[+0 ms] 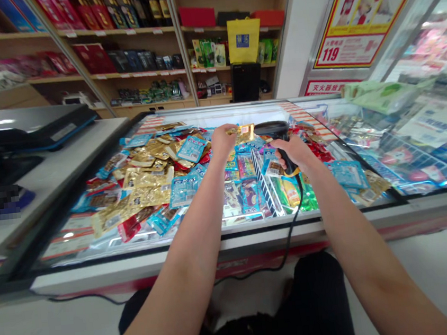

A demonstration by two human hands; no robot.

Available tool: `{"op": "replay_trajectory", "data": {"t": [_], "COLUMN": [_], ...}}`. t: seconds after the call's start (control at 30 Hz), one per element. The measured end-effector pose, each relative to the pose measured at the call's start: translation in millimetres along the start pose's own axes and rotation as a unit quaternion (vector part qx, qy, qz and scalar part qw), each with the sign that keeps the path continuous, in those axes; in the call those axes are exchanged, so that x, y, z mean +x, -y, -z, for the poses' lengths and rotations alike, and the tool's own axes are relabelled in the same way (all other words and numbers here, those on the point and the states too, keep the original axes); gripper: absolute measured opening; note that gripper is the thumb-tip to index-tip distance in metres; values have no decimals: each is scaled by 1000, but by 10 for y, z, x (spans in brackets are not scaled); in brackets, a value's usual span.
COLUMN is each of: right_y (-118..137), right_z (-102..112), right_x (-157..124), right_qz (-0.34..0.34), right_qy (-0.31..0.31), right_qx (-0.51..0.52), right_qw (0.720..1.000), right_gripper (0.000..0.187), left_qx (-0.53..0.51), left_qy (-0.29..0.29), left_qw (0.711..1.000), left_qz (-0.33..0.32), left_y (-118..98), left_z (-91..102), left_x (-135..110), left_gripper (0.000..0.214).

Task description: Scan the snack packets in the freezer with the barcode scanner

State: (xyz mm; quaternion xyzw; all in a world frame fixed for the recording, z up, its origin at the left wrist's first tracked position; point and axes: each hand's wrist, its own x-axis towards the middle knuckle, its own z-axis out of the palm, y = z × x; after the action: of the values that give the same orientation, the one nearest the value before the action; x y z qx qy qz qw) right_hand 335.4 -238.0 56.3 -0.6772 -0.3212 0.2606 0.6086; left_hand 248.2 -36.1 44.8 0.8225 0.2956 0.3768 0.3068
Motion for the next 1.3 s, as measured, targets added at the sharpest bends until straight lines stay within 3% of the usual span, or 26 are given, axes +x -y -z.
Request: {"op": "replay_trajectory", "data": {"t": [0.43, 0.67, 1.3], "right_y": [97, 143, 140], "right_z": [-75, -117, -121], "right_x": [-70, -115, -112], "right_qz": [49, 41, 36], "right_qy": [-10, -12, 0], "right_qx": [-86, -80, -75], "right_qw": [995, 996, 997], "right_gripper": [16, 24, 23], "left_qx": [31, 38, 50], "left_qy": [-4, -9, -8], "left_qw": [999, 999, 999], "left_qz": [12, 18, 10], "left_y": [9, 8, 19], "left_z": [40, 48, 43], "left_x": [-4, -10, -13], "left_gripper": [39, 41, 40]}}
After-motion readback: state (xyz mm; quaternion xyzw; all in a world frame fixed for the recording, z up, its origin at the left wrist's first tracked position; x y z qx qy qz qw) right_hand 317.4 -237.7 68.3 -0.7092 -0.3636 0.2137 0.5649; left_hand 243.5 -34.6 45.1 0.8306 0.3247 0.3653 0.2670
